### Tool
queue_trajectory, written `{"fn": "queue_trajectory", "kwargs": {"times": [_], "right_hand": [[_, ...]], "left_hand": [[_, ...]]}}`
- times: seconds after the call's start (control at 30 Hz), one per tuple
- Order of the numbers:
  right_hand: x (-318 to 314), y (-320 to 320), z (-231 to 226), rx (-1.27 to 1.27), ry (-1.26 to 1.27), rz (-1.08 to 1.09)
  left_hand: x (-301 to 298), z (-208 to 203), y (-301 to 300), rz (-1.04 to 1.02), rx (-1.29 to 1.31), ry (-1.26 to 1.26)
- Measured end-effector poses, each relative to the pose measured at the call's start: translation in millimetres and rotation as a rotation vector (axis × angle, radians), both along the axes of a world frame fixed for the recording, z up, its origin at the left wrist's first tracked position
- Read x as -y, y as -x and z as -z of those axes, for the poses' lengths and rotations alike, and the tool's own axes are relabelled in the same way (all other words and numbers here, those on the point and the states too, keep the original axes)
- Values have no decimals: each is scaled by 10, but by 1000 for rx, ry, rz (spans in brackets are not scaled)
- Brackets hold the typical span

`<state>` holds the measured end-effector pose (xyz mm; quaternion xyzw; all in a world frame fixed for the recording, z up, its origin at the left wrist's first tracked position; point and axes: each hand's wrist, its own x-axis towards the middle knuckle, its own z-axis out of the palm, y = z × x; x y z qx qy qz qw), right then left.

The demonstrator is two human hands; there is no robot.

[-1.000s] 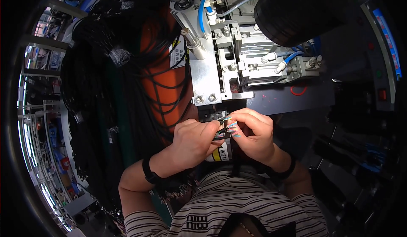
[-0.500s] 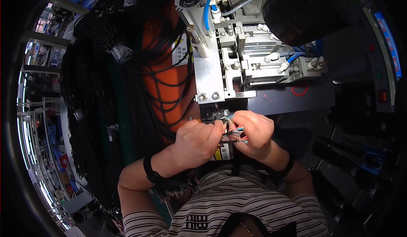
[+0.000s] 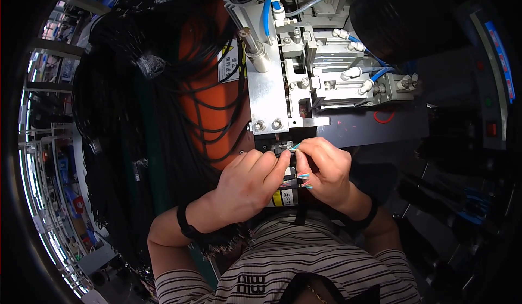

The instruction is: The worker is inserting and connecting colored wires into a plastic harness connector at a specialized workstation.

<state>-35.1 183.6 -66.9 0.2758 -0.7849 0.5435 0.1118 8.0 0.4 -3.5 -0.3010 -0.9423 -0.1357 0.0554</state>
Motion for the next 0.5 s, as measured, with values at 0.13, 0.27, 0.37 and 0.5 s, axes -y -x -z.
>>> {"fn": "queue_trajectory", "kwargs": {"times": [0.13, 0.27, 0.37, 0.5], "right_hand": [[8, 30, -17, 19, -30, 8], [-3, 47, -17, 41, -31, -10], [-2, 53, -60, -61, -82, 7], [-11, 54, -185, -82, -237, 0]], "left_hand": [[9, 30, 24, 6, 12, -3], [-24, 24, 31, 30, -14, 59], [-65, 26, 13, 34, -78, 163], [-97, 30, 48, 42, -90, 180]]}}
